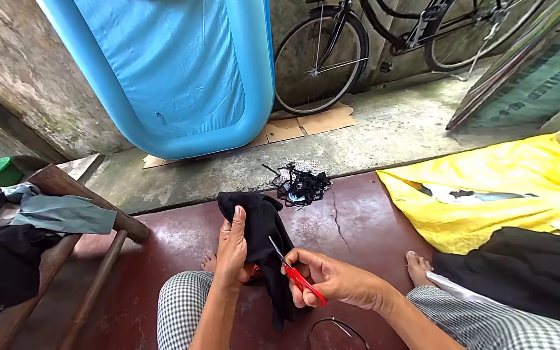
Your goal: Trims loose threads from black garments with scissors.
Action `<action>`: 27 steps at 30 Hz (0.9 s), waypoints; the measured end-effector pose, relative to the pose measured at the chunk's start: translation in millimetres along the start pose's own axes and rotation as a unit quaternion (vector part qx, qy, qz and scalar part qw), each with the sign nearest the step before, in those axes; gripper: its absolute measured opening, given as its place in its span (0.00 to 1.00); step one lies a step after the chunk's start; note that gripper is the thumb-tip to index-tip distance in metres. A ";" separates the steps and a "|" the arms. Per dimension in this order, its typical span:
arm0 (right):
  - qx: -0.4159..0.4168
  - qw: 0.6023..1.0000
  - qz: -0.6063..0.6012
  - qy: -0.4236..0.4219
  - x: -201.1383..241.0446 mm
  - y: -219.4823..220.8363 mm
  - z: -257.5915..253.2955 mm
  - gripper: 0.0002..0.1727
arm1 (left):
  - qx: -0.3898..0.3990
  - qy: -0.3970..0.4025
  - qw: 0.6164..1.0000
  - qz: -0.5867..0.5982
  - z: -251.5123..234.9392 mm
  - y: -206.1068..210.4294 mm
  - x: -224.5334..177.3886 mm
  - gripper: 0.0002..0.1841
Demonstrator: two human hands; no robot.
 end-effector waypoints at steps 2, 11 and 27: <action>-0.003 1.000 0.006 0.002 1.2 -0.5 0.9 0.27 | 0.001 0.003 1.000 -0.005 -0.5 -1.0 0.4 0.22; -0.034 0.999 0.022 0.016 3.0 -1.3 3.2 0.23 | 0.002 0.044 0.999 -0.020 -2.7 -0.6 -2.5 0.20; -0.056 0.998 0.001 -0.013 3.2 3.8 -4.5 0.24 | -0.012 0.098 0.995 -0.028 -4.4 1.8 5.3 0.17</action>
Point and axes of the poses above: each hand's wrist, its own z-axis away from the middle knuckle, its own y-axis out of the palm, x = y × z, the point moved 3 cm from there along -z, towards the middle knuckle, and after that the axes turned 2 degrees about x, right-handed, at the moved point
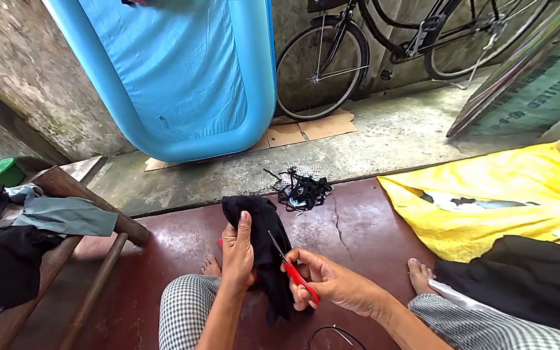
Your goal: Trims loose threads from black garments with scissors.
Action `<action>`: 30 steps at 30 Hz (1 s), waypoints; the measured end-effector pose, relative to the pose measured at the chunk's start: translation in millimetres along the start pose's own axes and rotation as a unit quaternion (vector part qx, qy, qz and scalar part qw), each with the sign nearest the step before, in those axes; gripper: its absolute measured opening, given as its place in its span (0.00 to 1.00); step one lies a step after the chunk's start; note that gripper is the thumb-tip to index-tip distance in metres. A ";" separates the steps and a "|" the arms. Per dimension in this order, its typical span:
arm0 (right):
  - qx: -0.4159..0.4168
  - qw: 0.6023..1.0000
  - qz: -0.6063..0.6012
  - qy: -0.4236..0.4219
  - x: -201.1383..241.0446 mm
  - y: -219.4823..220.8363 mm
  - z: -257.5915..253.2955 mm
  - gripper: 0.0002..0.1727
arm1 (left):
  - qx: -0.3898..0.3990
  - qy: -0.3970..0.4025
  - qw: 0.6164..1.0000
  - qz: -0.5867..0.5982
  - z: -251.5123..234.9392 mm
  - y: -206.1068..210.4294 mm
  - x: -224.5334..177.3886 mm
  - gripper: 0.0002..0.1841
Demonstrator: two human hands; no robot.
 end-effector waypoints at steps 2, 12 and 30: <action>-0.003 1.000 -0.003 -0.006 0.4 0.4 -0.7 0.25 | 0.000 0.005 1.000 0.006 1.7 2.6 2.1 0.17; -0.051 0.999 -0.014 -0.013 -1.4 5.4 -3.0 0.24 | -0.031 0.009 0.999 0.008 1.5 5.5 10.8 0.17; -0.106 0.993 -0.039 -0.016 7.4 8.2 -3.0 0.23 | -0.027 -0.003 1.000 0.001 5.4 11.7 29.3 0.18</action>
Point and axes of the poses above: each hand's wrist, its own z-axis away from the middle knuckle, its own y-axis out of the palm, x = y × z, the point moved 3 cm from there along -z, towards the middle knuckle, and after that the axes turned 2 degrees about x, right-handed, at the moved point
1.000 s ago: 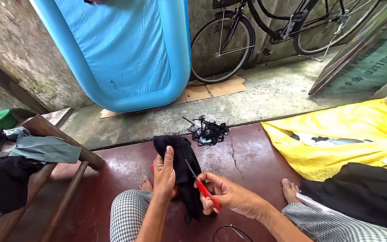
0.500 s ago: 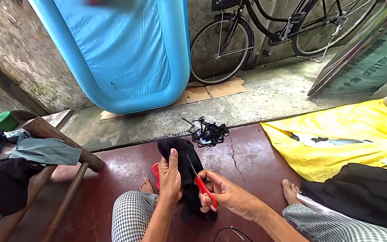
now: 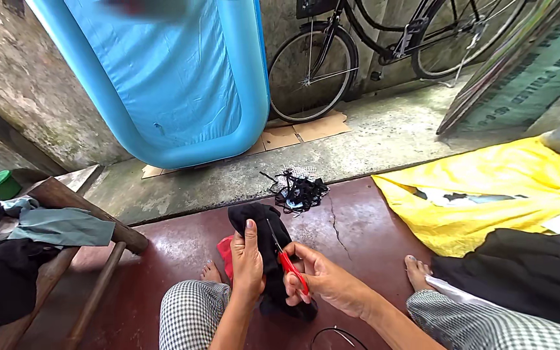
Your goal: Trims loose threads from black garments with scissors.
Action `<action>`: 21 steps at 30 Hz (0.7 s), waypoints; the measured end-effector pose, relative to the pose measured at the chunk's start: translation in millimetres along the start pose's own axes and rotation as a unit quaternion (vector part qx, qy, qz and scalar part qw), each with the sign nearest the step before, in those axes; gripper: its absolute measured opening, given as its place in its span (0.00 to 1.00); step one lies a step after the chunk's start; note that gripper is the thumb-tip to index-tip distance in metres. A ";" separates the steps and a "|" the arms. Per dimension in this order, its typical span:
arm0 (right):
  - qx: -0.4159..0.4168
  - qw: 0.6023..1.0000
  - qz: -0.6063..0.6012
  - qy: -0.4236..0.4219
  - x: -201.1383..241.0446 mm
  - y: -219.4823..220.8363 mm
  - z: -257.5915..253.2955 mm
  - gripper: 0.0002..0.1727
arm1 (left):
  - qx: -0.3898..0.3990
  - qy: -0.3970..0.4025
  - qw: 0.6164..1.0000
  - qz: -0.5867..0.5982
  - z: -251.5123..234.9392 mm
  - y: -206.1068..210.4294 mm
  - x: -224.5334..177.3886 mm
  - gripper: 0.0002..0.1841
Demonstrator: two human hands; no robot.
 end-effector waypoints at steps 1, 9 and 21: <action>-0.006 1.000 -0.002 -0.002 -0.5 0.0 -0.1 0.23 | 0.000 0.001 1.000 0.002 0.1 0.0 0.6 0.18; -0.033 0.999 -0.020 -0.004 1.7 0.1 -0.6 0.21 | 0.007 0.002 1.000 -0.006 4.8 3.1 6.8 0.19; -0.056 0.998 -0.005 -0.003 3.9 -4.1 -1.7 0.21 | 0.008 0.008 1.000 -0.010 8.6 5.5 13.6 0.19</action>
Point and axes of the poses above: each hand's wrist, its own z-axis away from the middle knuckle, its own y-axis out of the palm, x = y × z, the point moved 3 cm from there along -z, towards the middle knuckle, and after that the axes turned 2 degrees about x, right-handed, at the moved point
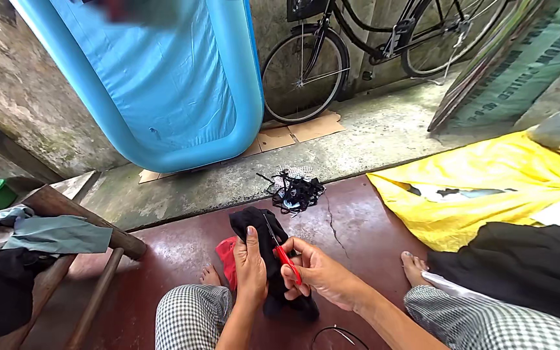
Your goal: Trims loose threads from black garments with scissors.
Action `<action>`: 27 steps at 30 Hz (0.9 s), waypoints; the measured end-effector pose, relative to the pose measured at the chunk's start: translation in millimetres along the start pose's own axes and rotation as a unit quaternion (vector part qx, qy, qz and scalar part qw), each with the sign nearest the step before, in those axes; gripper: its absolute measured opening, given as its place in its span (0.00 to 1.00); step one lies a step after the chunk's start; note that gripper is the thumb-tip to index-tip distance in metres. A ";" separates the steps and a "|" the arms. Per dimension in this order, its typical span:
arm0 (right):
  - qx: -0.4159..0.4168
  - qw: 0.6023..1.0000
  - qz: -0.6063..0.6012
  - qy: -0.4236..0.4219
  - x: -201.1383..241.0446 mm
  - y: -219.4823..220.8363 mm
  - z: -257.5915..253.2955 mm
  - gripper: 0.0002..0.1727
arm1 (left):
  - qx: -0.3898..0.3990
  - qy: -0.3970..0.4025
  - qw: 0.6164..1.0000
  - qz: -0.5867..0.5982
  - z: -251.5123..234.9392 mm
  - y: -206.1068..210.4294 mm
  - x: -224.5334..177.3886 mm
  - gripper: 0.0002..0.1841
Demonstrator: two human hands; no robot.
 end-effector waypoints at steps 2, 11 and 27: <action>0.000 1.000 0.000 0.002 0.4 -0.5 0.0 0.20 | 0.004 0.002 1.000 0.002 0.6 0.2 -0.1 0.19; -0.002 1.000 0.008 0.001 3.8 -5.8 -0.3 0.22 | 0.021 0.024 0.999 -0.020 7.3 -2.3 11.4 0.18; 0.059 0.965 0.244 0.081 -2.6 -26.7 10.7 0.23 | -0.024 -0.324 0.931 0.166 -8.6 -37.5 -3.6 0.37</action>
Point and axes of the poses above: each hand's wrist, its own z-axis away from the middle knuckle, its own y-axis out of the palm, x = y × z, the point moved 3 cm from there along -z, towards the middle knuckle, and after that the axes turned 2 degrees about x, right-handed, at the moved point
